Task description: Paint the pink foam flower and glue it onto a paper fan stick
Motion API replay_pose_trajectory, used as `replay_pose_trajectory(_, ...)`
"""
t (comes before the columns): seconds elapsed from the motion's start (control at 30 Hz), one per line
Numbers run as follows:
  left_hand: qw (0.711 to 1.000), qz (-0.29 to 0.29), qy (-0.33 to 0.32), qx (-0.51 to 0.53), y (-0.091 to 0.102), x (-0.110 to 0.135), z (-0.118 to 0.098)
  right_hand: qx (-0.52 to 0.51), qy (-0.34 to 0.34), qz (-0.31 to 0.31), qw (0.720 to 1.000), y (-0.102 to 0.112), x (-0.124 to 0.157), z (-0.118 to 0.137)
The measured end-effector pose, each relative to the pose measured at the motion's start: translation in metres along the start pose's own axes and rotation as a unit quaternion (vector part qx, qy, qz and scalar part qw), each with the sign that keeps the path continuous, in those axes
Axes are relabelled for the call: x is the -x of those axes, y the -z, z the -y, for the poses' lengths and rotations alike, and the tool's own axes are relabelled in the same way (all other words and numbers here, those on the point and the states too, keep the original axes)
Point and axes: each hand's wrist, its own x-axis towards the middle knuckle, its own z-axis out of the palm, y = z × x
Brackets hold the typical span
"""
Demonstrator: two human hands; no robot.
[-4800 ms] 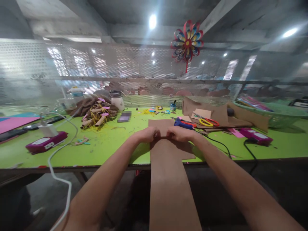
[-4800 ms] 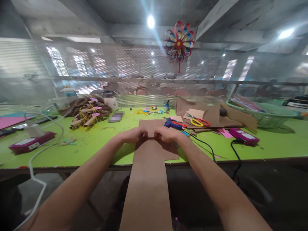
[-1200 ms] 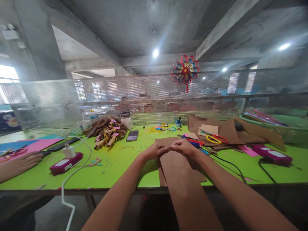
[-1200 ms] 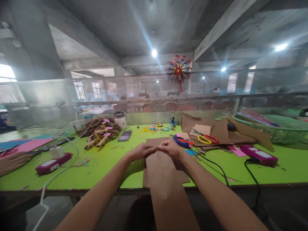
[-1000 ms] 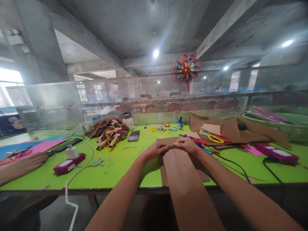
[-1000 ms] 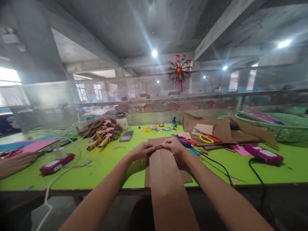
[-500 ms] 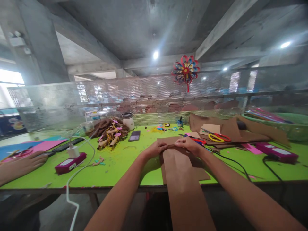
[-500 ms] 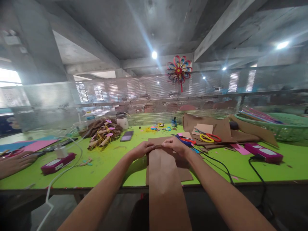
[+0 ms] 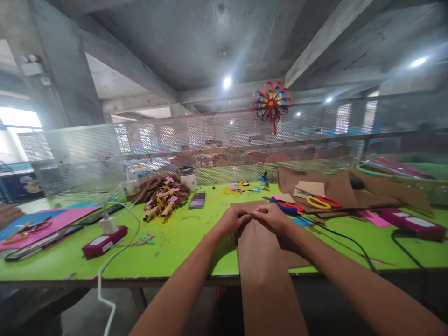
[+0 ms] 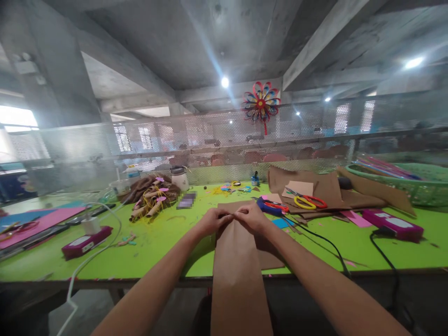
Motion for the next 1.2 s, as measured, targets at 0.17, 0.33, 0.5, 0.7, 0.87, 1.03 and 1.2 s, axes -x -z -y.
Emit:
replay_pose_trajectory(0.17, 0.998, 0.020, 0.029, 0.047, 0.005, 0.002, -0.002, -0.024, -0.019, 0.015, 0.999, 0.001, 0.003, 0.007)
replay_pose_trajectory(0.33, 0.994, 0.028, 0.049, 0.094, 0.013, 0.005, -0.004, -0.062, -0.029, 0.050, 0.996, 0.013, 0.001, 0.004)
replay_pose_trajectory(0.5, 0.982, 0.055, 0.072, 0.168, 0.014, 0.006, 0.002, -0.059, -0.023, 0.056, 0.996, 0.016, -0.001, -0.001)
replay_pose_trajectory(0.7, 0.967, 0.077, 0.093, 0.225, 0.014, 0.006, 0.014, -0.054, -0.031, 0.047, 0.997, 0.013, -0.002, -0.004)
replay_pose_trajectory(0.87, 0.968, 0.079, 0.089, 0.223, 0.017, 0.007, 0.020, -0.069, -0.040, 0.039, 0.996, 0.015, -0.001, -0.004)
replay_pose_trajectory(1.03, 0.974, 0.073, 0.085, 0.198, 0.024, 0.007, 0.022, -0.079, -0.041, 0.033, 0.995, 0.016, -0.002, -0.005)
replay_pose_trajectory(1.2, 0.977, 0.074, 0.092, 0.177, 0.028, 0.006, 0.024, -0.097, -0.033, 0.052, 0.993, 0.017, -0.003, -0.008)
